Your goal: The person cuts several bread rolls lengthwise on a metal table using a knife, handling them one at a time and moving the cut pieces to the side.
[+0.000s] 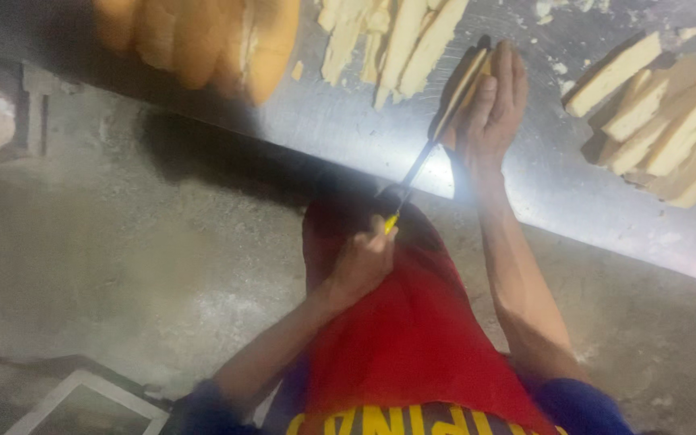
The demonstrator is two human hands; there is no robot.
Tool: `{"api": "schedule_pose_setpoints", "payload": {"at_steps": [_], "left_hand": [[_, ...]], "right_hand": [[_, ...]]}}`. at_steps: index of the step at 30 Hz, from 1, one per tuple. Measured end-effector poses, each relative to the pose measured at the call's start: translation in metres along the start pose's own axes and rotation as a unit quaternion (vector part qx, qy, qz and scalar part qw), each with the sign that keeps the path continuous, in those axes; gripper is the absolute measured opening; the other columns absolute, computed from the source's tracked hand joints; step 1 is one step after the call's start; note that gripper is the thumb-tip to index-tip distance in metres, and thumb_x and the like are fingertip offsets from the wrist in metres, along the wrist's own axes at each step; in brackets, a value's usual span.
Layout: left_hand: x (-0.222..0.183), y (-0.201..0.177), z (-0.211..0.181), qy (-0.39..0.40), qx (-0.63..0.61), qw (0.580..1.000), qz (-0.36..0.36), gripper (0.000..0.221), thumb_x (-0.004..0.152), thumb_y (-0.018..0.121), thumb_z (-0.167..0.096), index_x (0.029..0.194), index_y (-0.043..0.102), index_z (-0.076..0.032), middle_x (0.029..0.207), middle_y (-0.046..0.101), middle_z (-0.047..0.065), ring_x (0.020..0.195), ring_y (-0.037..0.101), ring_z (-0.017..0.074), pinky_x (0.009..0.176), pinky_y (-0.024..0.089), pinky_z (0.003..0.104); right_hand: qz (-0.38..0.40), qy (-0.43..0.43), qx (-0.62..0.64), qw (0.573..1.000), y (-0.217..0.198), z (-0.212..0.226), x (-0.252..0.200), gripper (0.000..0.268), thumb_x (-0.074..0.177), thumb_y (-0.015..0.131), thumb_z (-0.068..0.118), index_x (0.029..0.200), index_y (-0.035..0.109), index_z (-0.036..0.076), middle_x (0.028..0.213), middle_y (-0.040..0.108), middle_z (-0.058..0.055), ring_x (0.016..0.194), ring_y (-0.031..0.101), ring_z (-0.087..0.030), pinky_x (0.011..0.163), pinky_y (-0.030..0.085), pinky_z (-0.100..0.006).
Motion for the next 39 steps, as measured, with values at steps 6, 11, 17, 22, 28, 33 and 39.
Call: {"api": "schedule_pose_setpoints", "payload": {"at_steps": [6, 11, 17, 22, 28, 33, 39], "left_hand": [[-0.001, -0.01, -0.021, 0.154, 0.411, 0.861, -0.259, 0.02, 0.108, 0.067, -0.013, 0.1, 0.074, 0.003, 0.083, 0.058, 0.011, 0.065, 0.063, 0.0147, 0.057, 0.054, 0.027], [-0.008, -0.028, -0.009, 0.147, 0.468, 0.851, -0.187, 0.019, 0.12, 0.061, -0.012, 0.115, 0.075, 0.0, 0.109, 0.073, 0.022, 0.073, 0.061, 0.0175, 0.065, 0.053, 0.03], [0.039, -0.078, -0.029, -0.226, -0.111, 0.965, 0.067, 0.043, 0.104, 0.042, -0.031, 0.124, 0.053, 0.006, 0.087, 0.07, 0.034, 0.087, 0.067, 0.0557, 0.079, 0.053, 0.063], [0.082, -0.05, -0.057, -0.167, -0.076, 0.979, 0.09, 0.038, 0.106, 0.046, -0.03, 0.119, 0.054, 0.005, 0.083, 0.068, 0.036, 0.086, 0.068, 0.0555, 0.081, 0.054, 0.062], [0.107, -0.032, -0.056, -0.143, -0.075, 0.984, 0.073, 0.037, 0.104, 0.046, -0.027, 0.116, 0.05, 0.008, 0.079, 0.067, 0.036, 0.081, 0.067, 0.056, 0.075, 0.053, 0.063], [0.085, -0.03, -0.051, -0.136, -0.042, 0.986, 0.091, 0.036, 0.105, 0.046, -0.027, 0.117, 0.051, 0.007, 0.079, 0.068, 0.035, 0.08, 0.068, 0.0548, 0.076, 0.054, 0.062], [0.092, -0.01, -0.036, -0.146, -0.045, 0.984, 0.093, 0.041, 0.104, 0.046, -0.027, 0.123, 0.049, 0.01, 0.081, 0.07, 0.031, 0.081, 0.07, 0.0515, 0.074, 0.056, 0.06]], "right_hand": [[0.005, -0.007, 0.011, 1.0, -0.004, 0.01, -0.002, 0.069, 0.115, 0.024, 0.049, 0.157, 0.047, 0.0, 0.162, 0.045, -0.025, 0.155, 0.037, -0.041, 0.13, 0.03, -0.05], [-0.002, 0.007, 0.098, 0.995, -0.014, 0.004, -0.01, 0.068, 0.115, 0.025, 0.047, 0.162, 0.037, 0.0, 0.164, 0.04, -0.023, 0.155, 0.04, -0.036, 0.131, 0.034, -0.046], [-0.07, 0.08, 0.408, 0.907, -0.03, -0.025, -0.002, 0.059, 0.117, 0.035, 0.038, 0.162, 0.03, 0.0, 0.163, 0.036, -0.021, 0.156, 0.041, -0.036, 0.126, 0.038, -0.047], [-0.073, 0.033, 0.195, 0.978, -0.021, -0.025, -0.006, 0.061, 0.115, 0.029, 0.042, 0.158, 0.043, 0.002, 0.146, 0.052, -0.02, 0.14, 0.054, -0.033, 0.122, 0.045, -0.045], [-0.077, -0.029, 0.009, 0.997, -0.006, -0.019, 0.0, 0.055, 0.117, 0.028, 0.037, 0.152, 0.05, 0.001, 0.149, 0.051, -0.022, 0.139, 0.044, -0.037, 0.118, 0.035, -0.049], [-0.059, -0.011, -0.009, 0.998, -0.007, -0.014, 0.0, 0.053, 0.116, 0.029, 0.034, 0.151, 0.051, 0.001, 0.144, 0.056, -0.017, 0.132, 0.046, -0.034, 0.115, 0.033, -0.049], [-0.054, -0.027, -0.024, 0.998, -0.002, -0.02, 0.001, 0.052, 0.118, 0.029, 0.033, 0.151, 0.051, 0.001, 0.142, 0.056, -0.016, 0.133, 0.047, -0.033, 0.116, 0.032, -0.05]]}}
Point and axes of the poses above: each hand's wrist, its own x-axis towards the middle knuckle, its own y-axis out of the palm, z = x × y, the point moved 5 cm from there along x, towards the middle knuckle
